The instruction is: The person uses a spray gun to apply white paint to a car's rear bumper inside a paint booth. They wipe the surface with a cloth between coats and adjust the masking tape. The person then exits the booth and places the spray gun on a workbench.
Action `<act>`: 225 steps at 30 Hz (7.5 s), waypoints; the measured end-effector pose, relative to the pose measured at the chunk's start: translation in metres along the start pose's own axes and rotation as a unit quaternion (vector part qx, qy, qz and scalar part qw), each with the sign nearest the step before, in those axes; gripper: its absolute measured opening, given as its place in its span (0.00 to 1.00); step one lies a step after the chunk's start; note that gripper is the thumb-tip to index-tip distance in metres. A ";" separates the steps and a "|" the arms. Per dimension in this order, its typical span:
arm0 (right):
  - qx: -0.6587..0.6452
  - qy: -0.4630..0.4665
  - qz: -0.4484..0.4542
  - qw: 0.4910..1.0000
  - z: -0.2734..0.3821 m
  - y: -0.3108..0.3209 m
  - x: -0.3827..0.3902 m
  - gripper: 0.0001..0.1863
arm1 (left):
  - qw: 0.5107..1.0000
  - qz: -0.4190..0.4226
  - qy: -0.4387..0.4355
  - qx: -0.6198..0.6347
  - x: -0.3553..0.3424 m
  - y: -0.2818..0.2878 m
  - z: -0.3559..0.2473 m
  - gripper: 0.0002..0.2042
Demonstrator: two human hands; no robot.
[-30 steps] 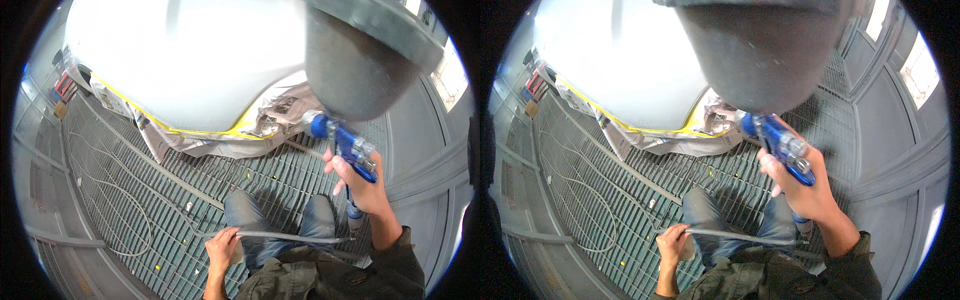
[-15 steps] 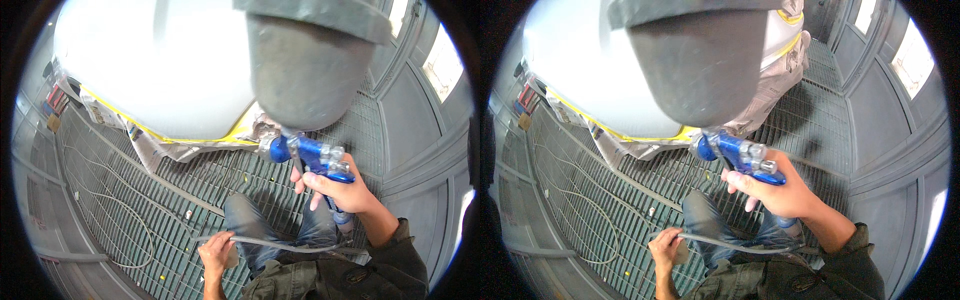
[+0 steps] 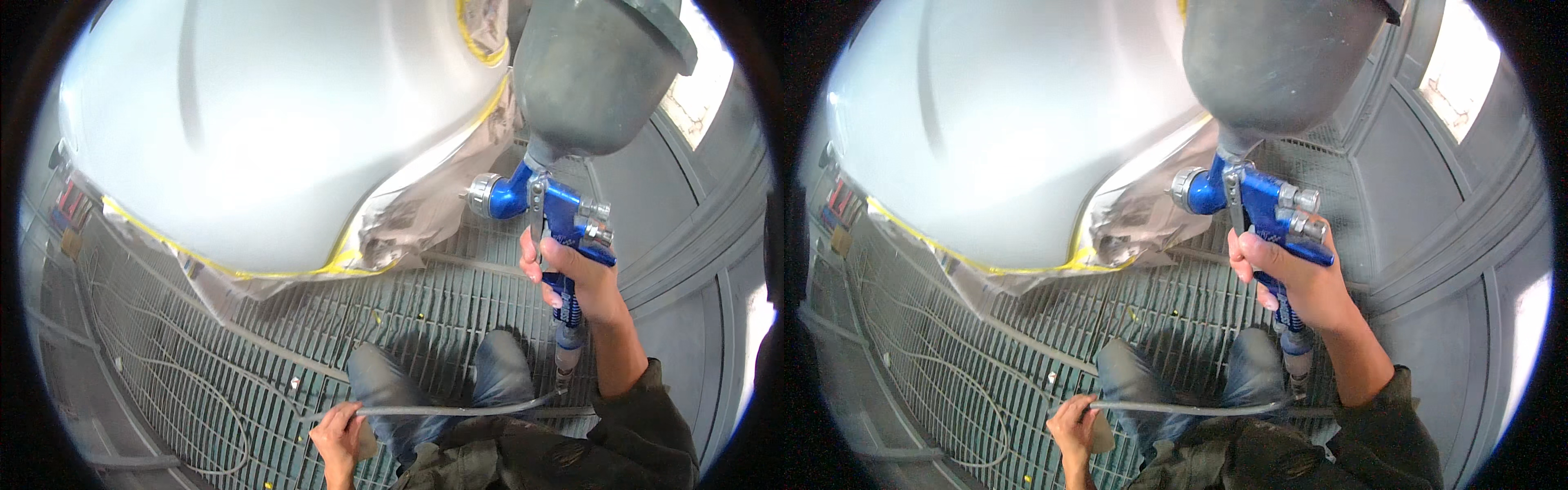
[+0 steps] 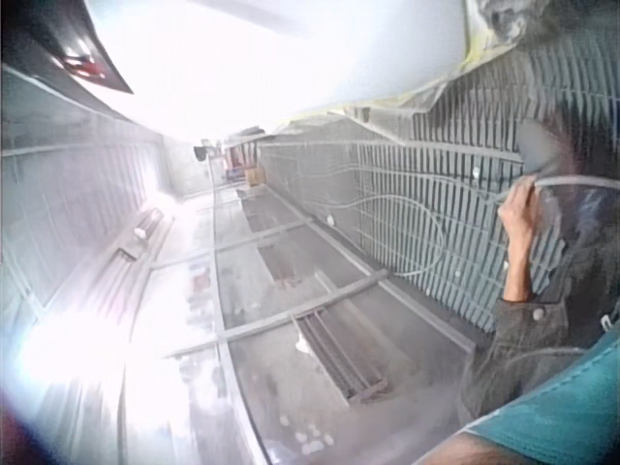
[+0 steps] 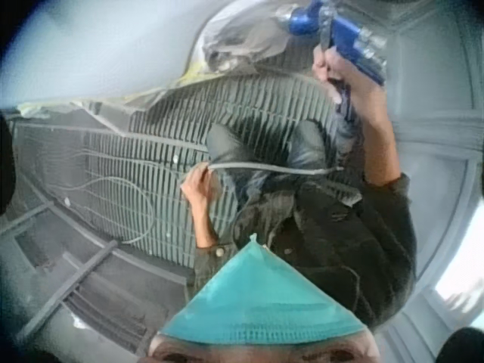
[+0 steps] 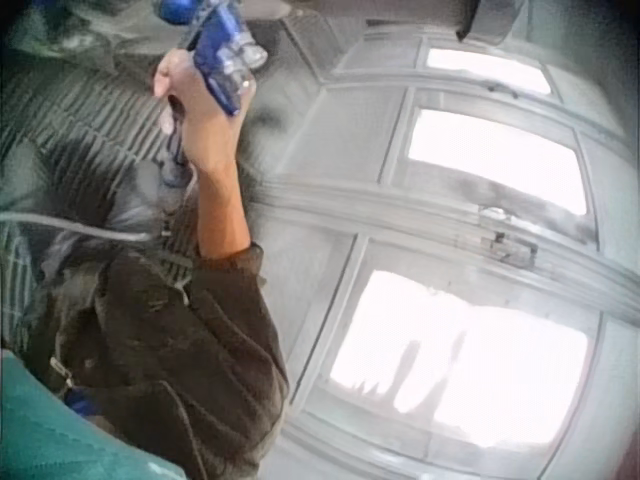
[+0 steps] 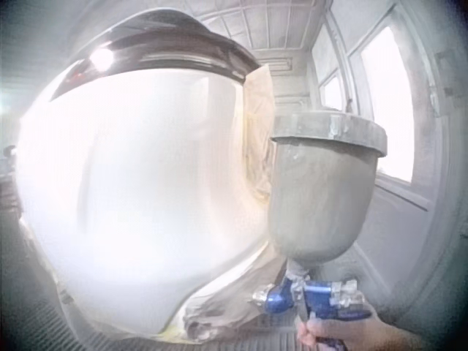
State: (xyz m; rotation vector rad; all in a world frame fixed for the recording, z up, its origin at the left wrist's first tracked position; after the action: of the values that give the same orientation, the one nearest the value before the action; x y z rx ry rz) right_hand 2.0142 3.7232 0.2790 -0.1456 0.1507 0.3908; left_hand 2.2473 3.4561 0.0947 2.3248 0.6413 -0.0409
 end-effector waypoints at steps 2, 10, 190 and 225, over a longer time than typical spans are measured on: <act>-0.004 -0.004 -0.006 1.000 0.004 0.019 -0.007 0.11 | 1.000 0.008 -0.001 0.023 0.000 -0.006 -0.004 0.12; 0.146 0.017 -0.082 0.986 0.034 0.091 -0.041 0.14 | 0.999 0.039 0.025 0.021 -0.001 -0.030 -0.021 0.11; -0.079 0.095 -0.207 0.970 -0.078 0.254 0.334 0.20 | 0.845 0.314 -0.003 0.432 -0.088 -0.263 -0.215 0.11; -0.054 -0.042 -0.210 0.975 -0.121 0.266 0.306 0.29 | 0.835 0.297 0.028 0.462 -0.084 -0.246 -0.192 0.12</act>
State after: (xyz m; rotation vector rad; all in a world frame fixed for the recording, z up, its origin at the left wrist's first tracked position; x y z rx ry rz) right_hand 2.1762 4.0581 0.0782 -0.2632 0.0132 -0.0183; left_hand 2.0321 3.6970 0.0990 3.3763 -0.1959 0.0098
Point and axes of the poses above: each hand's wrist, its own x-axis away from the middle knuckle, its own y-axis out of the back of the hand, z = x × y, the point moved 8 cm from there along -x, towards the middle knuckle, and after that the axes turned 4 degrees about y, right-handed, at the moved point
